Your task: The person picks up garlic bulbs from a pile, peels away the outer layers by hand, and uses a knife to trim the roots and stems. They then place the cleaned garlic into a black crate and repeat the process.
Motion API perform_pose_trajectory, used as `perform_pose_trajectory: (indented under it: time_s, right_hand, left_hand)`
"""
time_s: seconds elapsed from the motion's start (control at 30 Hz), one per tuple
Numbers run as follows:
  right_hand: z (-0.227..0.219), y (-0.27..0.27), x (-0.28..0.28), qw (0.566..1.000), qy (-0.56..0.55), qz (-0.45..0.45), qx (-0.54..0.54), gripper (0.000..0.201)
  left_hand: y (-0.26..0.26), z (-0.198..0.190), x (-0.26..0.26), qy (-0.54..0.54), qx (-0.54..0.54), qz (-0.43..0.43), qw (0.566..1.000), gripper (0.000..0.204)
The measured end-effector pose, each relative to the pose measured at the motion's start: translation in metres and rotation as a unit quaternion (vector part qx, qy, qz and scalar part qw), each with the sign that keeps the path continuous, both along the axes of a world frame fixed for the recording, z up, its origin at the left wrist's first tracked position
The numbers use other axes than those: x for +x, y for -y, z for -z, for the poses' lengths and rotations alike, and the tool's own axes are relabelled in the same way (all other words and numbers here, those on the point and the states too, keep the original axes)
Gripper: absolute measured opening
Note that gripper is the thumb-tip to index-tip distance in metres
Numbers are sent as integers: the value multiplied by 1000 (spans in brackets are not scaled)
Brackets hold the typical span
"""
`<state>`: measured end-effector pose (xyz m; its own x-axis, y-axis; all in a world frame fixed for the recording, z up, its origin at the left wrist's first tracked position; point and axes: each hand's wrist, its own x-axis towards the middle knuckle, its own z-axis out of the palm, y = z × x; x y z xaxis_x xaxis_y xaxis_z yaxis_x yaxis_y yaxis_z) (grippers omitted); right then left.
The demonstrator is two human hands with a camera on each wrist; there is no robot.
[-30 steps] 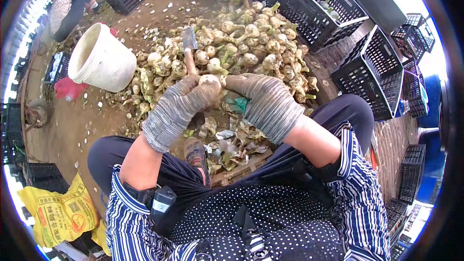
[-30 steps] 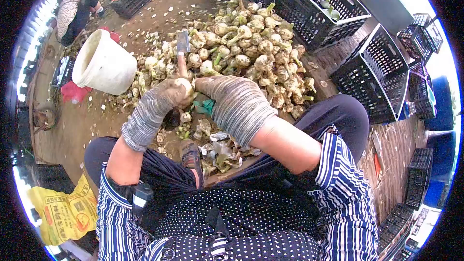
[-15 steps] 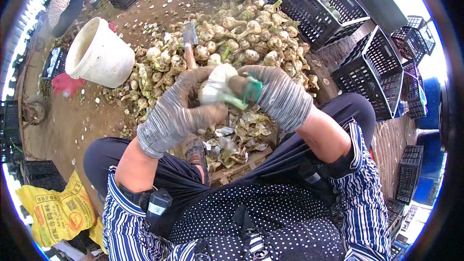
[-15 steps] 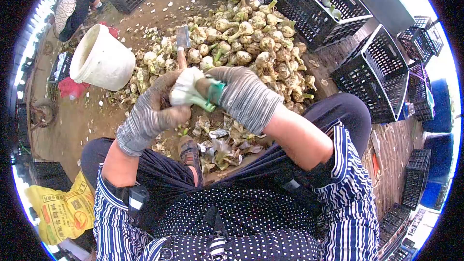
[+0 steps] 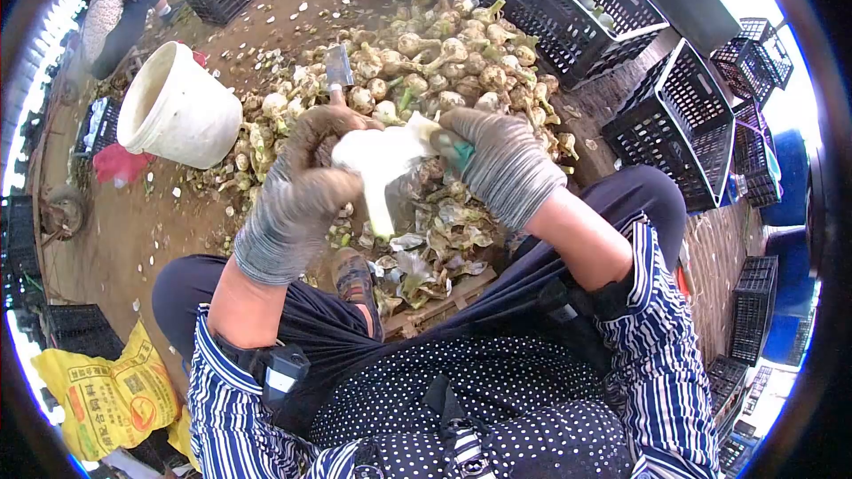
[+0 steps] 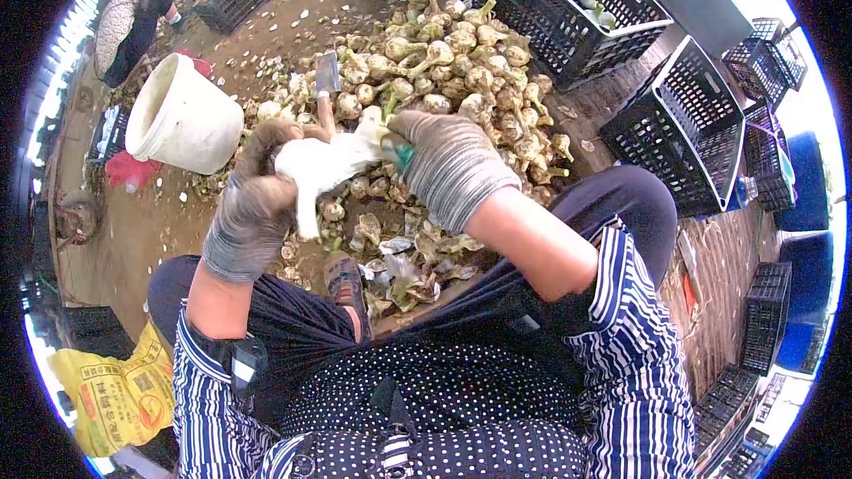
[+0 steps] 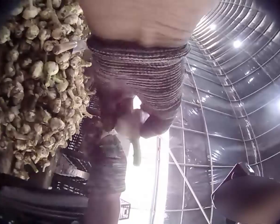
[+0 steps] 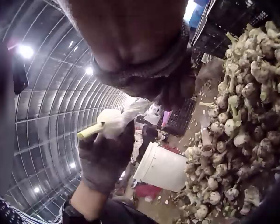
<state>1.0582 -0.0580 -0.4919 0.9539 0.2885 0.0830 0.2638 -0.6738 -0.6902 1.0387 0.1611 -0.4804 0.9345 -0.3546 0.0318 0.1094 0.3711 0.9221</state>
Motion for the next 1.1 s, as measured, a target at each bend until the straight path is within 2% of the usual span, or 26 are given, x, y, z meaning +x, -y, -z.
perform_pose_trajectory:
  time_s: [0.03, 0.07, 0.1, 0.23, 0.3, 0.33, 0.37, 0.43, 0.47, 0.5, 0.57, 0.6, 0.8, 0.97, 1.03, 1.07, 1.1]
  right_hand:
    - [0, -1, -1, 999, -15, -13, -39, 18]
    - [0, -1, -2, 995, -16, -35, -91, 20]
    - [-2, -4, -6, 995, -15, -35, -91, 20]
    - [-13, -17, -15, 982, -80, -42, -163, 24]
    - [-3, -18, -16, 964, -67, -94, -238, 23]
    - [-16, -23, -16, 955, -112, -130, -242, 22]
    - [-23, -27, -17, 955, -112, -131, -242, 22]
    - [-31, -33, -20, 906, -246, -236, -250, 21]
    - [-23, -33, -24, 920, -110, -263, -270, 22]
    - [-21, -30, -24, 920, -111, -264, -269, 22]
    - [-30, -29, -21, 908, -130, -276, -288, 26]
    - [-29, -27, -17, 909, -178, -256, -277, 29]
    - [-22, -18, -14, 904, -114, -265, -316, 31]
    - [-14, -16, -11, 900, -104, -256, -337, 28]
    - [-14, -17, -9, 883, -148, -268, -355, 32]
    - [-14, -18, -11, 853, -154, -288, -407, 33]
    - [-11, -18, -13, 853, -155, -290, -405, 33]
  left_hand:
    - [0, -4, -1, 1, 0, -1, 1000, 50]
    - [1, -12, -3, -59, -31, -19, 998, 48]
    - [2, -16, -4, -119, -62, -36, 990, 46]
    - [-5, 6, 11, -80, -65, -38, 994, 45]
    - [-7, 8, 10, -101, -62, -62, 991, 43]
    - [-9, 11, 6, -118, -101, -63, 986, 43]
    - [-10, 12, 4, -136, -140, -63, 979, 42]
    - [-15, 11, 5, -154, -145, -34, 977, 45]
    - [-16, 11, 6, -160, -163, -6, 973, 45]
    - [-17, 11, 7, -167, -181, 22, 969, 44]
    - [-16, 7, 6, -158, -181, 13, 971, 44]
    - [-14, 4, 5, -148, -179, 6, 973, 43]
    - [-13, 4, 6, -129, -167, -70, 975, 55]
    - [-18, 3, 4, -150, -174, -93, 969, 53]
    - [-24, 7, 8, -161, -175, -90, 967, 51]
    - [-26, 12, 11, -156, -169, -94, 969, 48]
    - [-28, 14, 12, -151, -164, -99, 970, 46]
